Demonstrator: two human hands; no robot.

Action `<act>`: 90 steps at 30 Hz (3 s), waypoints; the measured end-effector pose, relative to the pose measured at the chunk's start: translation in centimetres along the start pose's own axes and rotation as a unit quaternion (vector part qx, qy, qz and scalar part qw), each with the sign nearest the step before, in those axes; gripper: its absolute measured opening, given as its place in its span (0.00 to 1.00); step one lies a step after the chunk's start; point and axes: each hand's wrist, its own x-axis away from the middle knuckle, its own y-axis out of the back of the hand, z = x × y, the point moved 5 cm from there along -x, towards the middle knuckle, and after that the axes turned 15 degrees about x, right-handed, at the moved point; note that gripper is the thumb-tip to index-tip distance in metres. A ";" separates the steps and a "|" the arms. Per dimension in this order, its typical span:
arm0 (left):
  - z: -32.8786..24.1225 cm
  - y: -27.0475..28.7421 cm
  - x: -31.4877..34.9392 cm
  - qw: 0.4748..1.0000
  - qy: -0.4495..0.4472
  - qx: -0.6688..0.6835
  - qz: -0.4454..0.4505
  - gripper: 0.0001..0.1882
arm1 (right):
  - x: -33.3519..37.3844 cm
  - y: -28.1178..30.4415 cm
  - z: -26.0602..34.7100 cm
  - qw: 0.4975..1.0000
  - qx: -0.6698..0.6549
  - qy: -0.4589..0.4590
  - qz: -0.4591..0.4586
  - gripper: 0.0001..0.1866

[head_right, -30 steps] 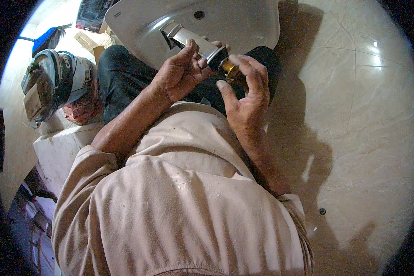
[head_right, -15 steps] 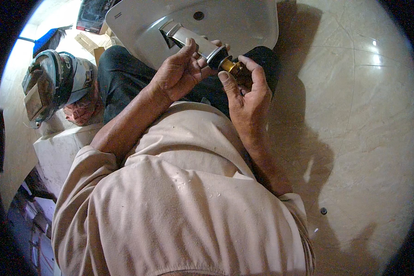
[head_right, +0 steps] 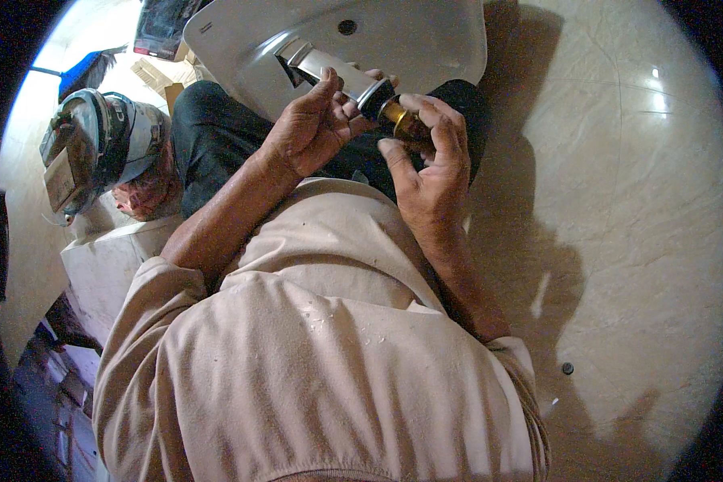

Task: The person assembles a sink fixture by inserting components through the pre-drilled holes in the basin and attaching securing hardware to the underside.

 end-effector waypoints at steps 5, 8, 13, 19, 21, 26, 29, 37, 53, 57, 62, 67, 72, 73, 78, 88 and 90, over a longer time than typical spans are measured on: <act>0.2 0.3 -0.6 0.999 0.018 0.001 0.033 0.25 | 0.4 -0.6 -2.1 0.953 -0.178 -0.234 0.069 0.26; 0.1 0.2 -0.4 1.000 0.024 -0.006 0.018 0.31 | -0.2 0.5 -1.1 0.999 0.048 0.014 -0.009 0.29; 0.0 -0.1 -0.5 0.999 0.021 -0.012 0.026 0.26 | -0.2 0.3 -0.5 0.988 -0.126 -0.085 -0.028 0.31; 0.3 -0.5 -0.4 1.000 0.016 -0.013 0.003 0.23 | -0.1 0.5 -1.9 0.998 -0.023 -0.050 0.015 0.29; 0.4 -0.2 -0.8 0.999 0.034 0.003 -0.012 0.20 | -0.4 0.6 -2.1 0.999 0.028 0.034 -0.032 0.28; 0.6 -0.6 -0.8 0.998 0.027 -0.063 0.005 0.20 | -0.1 0.5 -2.7 0.981 -0.123 -0.149 0.016 0.23; 0.8 -1.2 -0.8 0.996 0.016 -0.090 0.013 0.18 | -0.2 0.4 -3.8 0.992 -0.067 -0.104 0.019 0.22; 0.2 0.1 -1.1 0.993 0.015 -0.115 0.000 0.15 | 0.0 -0.1 -4.2 0.944 -0.239 -0.222 0.052 0.20; 1.0 0.1 -1.3 0.988 0.011 -0.156 0.003 0.21 | -0.1 0.7 -5.3 0.997 -0.054 -0.021 -0.045 0.21; 1.2 -0.2 -1.1 0.989 0.004 -0.148 -0.006 0.21 | 0.5 -0.1 -5.3 0.984 -0.144 -0.085 -0.062 0.19; 1.2 0.3 -1.2 0.986 0.008 -0.165 -0.014 0.21 | 1.3 -0.7 -7.3 0.952 -0.215 -0.203 0.080 0.22; 0.6 0.1 -1.2 0.976 0.010 -0.216 -0.023 0.27 | 1.5 -1.0 -6.6 0.965 -0.222 -0.136 -0.008 0.26; 0.6 0.2 -1.6 0.975 0.008 -0.220 -0.010 0.23 | 1.4 -0.5 -8.2 0.934 -0.275 -0.209 0.090 0.24; 0.6 0.1 -1.6 0.968 -0.005 -0.247 -0.034 0.25 | 1.6 -0.8 -8.4 0.978 -0.173 -0.112 0.011 0.24; 0.5 0.1 -2.5 0.954 -0.002 -0.296 -0.044 0.30 | 1.6 -0.1 -8.3 0.932 -0.299 -0.203 0.020 0.21; 2.5 -1.1 -2.5 0.967 0.011 -0.249 -0.044 0.27 | 1.9 -0.7 -9.3 0.905 -0.349 -0.244 0.030 0.19; 2.3 -1.0 -2.2 0.966 0.005 -0.257 -0.035 0.27 | 2.6 -1.8 -9.3 0.827 -0.443 -0.327 0.118 0.20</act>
